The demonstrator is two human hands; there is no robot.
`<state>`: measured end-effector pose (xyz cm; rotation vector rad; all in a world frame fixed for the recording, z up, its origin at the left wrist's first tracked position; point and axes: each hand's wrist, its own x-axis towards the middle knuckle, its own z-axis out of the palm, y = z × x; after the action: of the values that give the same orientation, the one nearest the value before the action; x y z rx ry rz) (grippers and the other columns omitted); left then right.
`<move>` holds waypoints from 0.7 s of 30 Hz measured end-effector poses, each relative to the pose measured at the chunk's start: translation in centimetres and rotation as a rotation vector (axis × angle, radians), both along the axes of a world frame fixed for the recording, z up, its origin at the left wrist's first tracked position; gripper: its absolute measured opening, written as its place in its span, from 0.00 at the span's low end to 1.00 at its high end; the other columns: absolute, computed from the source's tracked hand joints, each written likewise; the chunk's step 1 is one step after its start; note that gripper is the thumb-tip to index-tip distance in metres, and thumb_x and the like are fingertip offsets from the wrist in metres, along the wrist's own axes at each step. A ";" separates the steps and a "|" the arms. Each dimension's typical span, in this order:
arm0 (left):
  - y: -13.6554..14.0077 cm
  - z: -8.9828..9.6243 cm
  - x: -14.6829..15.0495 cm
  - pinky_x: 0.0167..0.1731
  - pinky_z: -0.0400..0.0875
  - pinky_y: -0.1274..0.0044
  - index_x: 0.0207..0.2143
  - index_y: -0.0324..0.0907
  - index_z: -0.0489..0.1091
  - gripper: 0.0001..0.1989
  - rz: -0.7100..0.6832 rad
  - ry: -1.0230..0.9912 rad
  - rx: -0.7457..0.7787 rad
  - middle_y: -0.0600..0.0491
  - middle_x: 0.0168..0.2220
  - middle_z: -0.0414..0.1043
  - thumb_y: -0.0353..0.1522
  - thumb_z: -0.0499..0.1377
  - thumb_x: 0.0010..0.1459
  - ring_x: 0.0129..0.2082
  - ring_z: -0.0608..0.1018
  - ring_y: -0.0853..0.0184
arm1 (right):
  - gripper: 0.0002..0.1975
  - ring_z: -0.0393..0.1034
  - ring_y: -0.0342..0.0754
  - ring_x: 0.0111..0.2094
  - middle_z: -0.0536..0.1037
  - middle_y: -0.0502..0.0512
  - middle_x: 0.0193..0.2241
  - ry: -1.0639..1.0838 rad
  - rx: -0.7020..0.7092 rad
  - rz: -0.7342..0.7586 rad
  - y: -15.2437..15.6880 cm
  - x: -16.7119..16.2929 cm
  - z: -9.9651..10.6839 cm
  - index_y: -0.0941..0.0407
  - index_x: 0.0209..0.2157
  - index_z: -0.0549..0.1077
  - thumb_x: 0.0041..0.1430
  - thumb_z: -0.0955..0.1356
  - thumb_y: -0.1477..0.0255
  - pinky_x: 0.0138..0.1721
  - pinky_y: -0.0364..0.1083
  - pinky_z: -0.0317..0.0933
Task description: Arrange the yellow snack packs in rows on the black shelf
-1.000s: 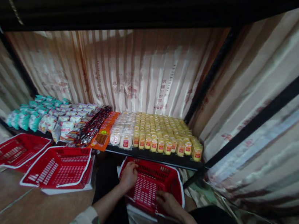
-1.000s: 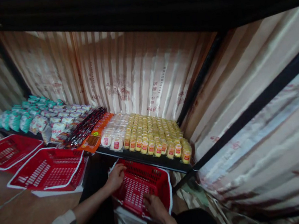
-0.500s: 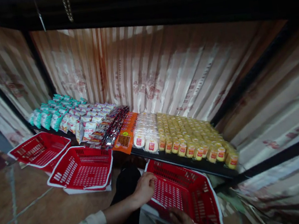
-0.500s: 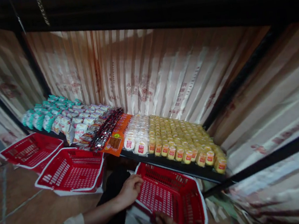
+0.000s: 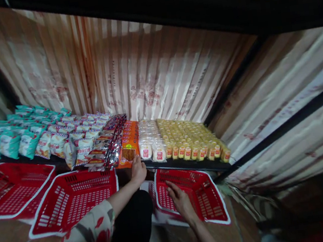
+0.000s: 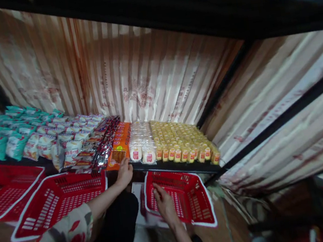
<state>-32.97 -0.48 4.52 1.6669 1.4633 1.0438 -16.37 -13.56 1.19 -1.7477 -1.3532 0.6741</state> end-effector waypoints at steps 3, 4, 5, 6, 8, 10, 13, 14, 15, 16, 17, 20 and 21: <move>2.9 0.2 0.3 0.63 0.45 0.69 0.57 0.36 0.60 0.23 0.029 -0.105 -0.127 0.43 0.61 0.55 0.27 0.48 0.57 0.64 0.53 0.60 | 0.27 0.65 0.53 0.54 0.71 0.62 0.52 -0.121 0.151 -0.063 4.3 -0.8 0.3 0.59 0.52 0.68 0.56 0.60 0.58 0.56 0.55 0.57; 3.7 0.2 0.4 0.63 0.44 0.70 0.58 0.36 0.59 0.24 0.035 -0.131 -0.171 0.43 0.62 0.53 0.29 0.48 0.58 0.64 0.52 0.60 | 0.27 0.64 0.54 0.55 0.70 0.64 0.53 -0.168 0.197 -0.084 5.8 -0.9 0.3 0.60 0.53 0.67 0.56 0.60 0.60 0.56 0.55 0.57; 4.5 0.1 0.5 0.63 0.44 0.70 0.58 0.36 0.58 0.24 0.037 -0.148 -0.202 0.43 0.63 0.52 0.30 0.48 0.59 0.64 0.51 0.61 | 0.27 0.63 0.54 0.55 0.70 0.65 0.53 -0.215 0.242 -0.105 7.1 -0.9 0.1 0.62 0.53 0.67 0.56 0.60 0.61 0.56 0.55 0.57; 5.1 0.0 0.7 0.63 0.44 0.70 0.59 0.37 0.57 0.25 0.036 -0.159 -0.218 0.43 0.63 0.51 0.31 0.48 0.59 0.64 0.51 0.61 | 0.26 0.62 0.54 0.55 0.69 0.65 0.53 -0.261 0.276 -0.132 8.4 -0.9 -0.1 0.61 0.54 0.67 0.57 0.59 0.63 0.56 0.55 0.57; 6.2 -0.3 1.0 0.62 0.45 0.71 0.60 0.37 0.55 0.25 0.032 -0.183 -0.220 0.44 0.63 0.51 0.32 0.47 0.60 0.64 0.53 0.62 | 0.25 0.61 0.55 0.55 0.68 0.65 0.53 -0.344 0.313 -0.189 10.6 -0.6 -0.7 0.60 0.54 0.67 0.58 0.59 0.65 0.54 0.55 0.59; 7.0 -0.7 1.3 0.62 0.47 0.72 0.59 0.37 0.55 0.25 0.027 -0.222 -0.226 0.44 0.62 0.53 0.33 0.46 0.61 0.63 0.55 0.63 | 0.23 0.60 0.55 0.55 0.66 0.65 0.54 -0.414 0.318 -0.225 12.2 -0.3 -1.4 0.58 0.54 0.67 0.58 0.58 0.66 0.53 0.55 0.60; 7.7 -1.2 1.8 0.62 0.48 0.72 0.57 0.37 0.59 0.23 0.008 -0.232 -0.222 0.44 0.61 0.55 0.33 0.46 0.61 0.62 0.57 0.63 | 0.22 0.61 0.56 0.53 0.65 0.64 0.52 -0.488 0.336 -0.252 13.9 0.1 -2.3 0.56 0.52 0.69 0.58 0.59 0.67 0.51 0.55 0.60; 7.8 -1.3 1.9 0.62 0.47 0.72 0.57 0.37 0.60 0.22 -0.002 -0.219 -0.215 0.44 0.61 0.55 0.33 0.46 0.61 0.62 0.57 0.62 | 0.21 0.62 0.56 0.51 0.65 0.64 0.51 -0.500 0.348 -0.264 14.3 0.1 -2.5 0.55 0.51 0.70 0.58 0.59 0.68 0.51 0.55 0.61; 8.0 -1.3 2.0 0.62 0.47 0.72 0.56 0.36 0.61 0.22 -0.011 -0.202 -0.207 0.45 0.61 0.56 0.32 0.46 0.60 0.62 0.57 0.62 | 0.21 0.63 0.55 0.49 0.65 0.63 0.50 -0.503 0.361 -0.280 14.6 0.1 -2.6 0.55 0.51 0.70 0.58 0.59 0.68 0.50 0.55 0.62; 8.1 -1.4 2.1 0.62 0.46 0.72 0.55 0.36 0.62 0.22 -0.016 -0.186 -0.199 0.45 0.60 0.57 0.32 0.46 0.60 0.62 0.57 0.62 | 0.21 0.64 0.54 0.47 0.65 0.63 0.49 -0.500 0.374 -0.296 14.9 0.0 -2.7 0.55 0.52 0.69 0.59 0.59 0.68 0.49 0.54 0.62; 8.1 -1.4 2.2 0.62 0.46 0.72 0.55 0.36 0.62 0.22 -0.020 -0.171 -0.191 0.45 0.60 0.58 0.32 0.46 0.60 0.62 0.57 0.62 | 0.21 0.64 0.52 0.44 0.64 0.63 0.48 -0.496 0.384 -0.313 15.1 -0.1 -2.7 0.56 0.52 0.69 0.59 0.59 0.68 0.48 0.53 0.63; 8.3 -1.8 2.4 0.62 0.47 0.74 0.55 0.34 0.62 0.22 -0.012 -0.132 -0.160 0.43 0.60 0.58 0.30 0.46 0.59 0.61 0.59 0.62 | 0.21 0.64 0.51 0.42 0.63 0.62 0.45 -0.496 0.412 -0.329 15.5 -0.3 -2.1 0.56 0.54 0.67 0.59 0.59 0.69 0.47 0.52 0.63; 8.4 -1.9 2.4 0.62 0.48 0.73 0.55 0.34 0.62 0.23 -0.005 -0.125 -0.144 0.43 0.60 0.58 0.30 0.46 0.59 0.61 0.59 0.63 | 0.21 0.64 0.51 0.42 0.63 0.61 0.44 -0.503 0.419 -0.326 15.6 -0.4 -1.8 0.55 0.54 0.66 0.59 0.59 0.70 0.47 0.52 0.63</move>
<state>-30.54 7.88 2.58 1.4770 1.4184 0.9968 -16.73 2.00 -0.63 -1.7835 -1.3573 -0.2375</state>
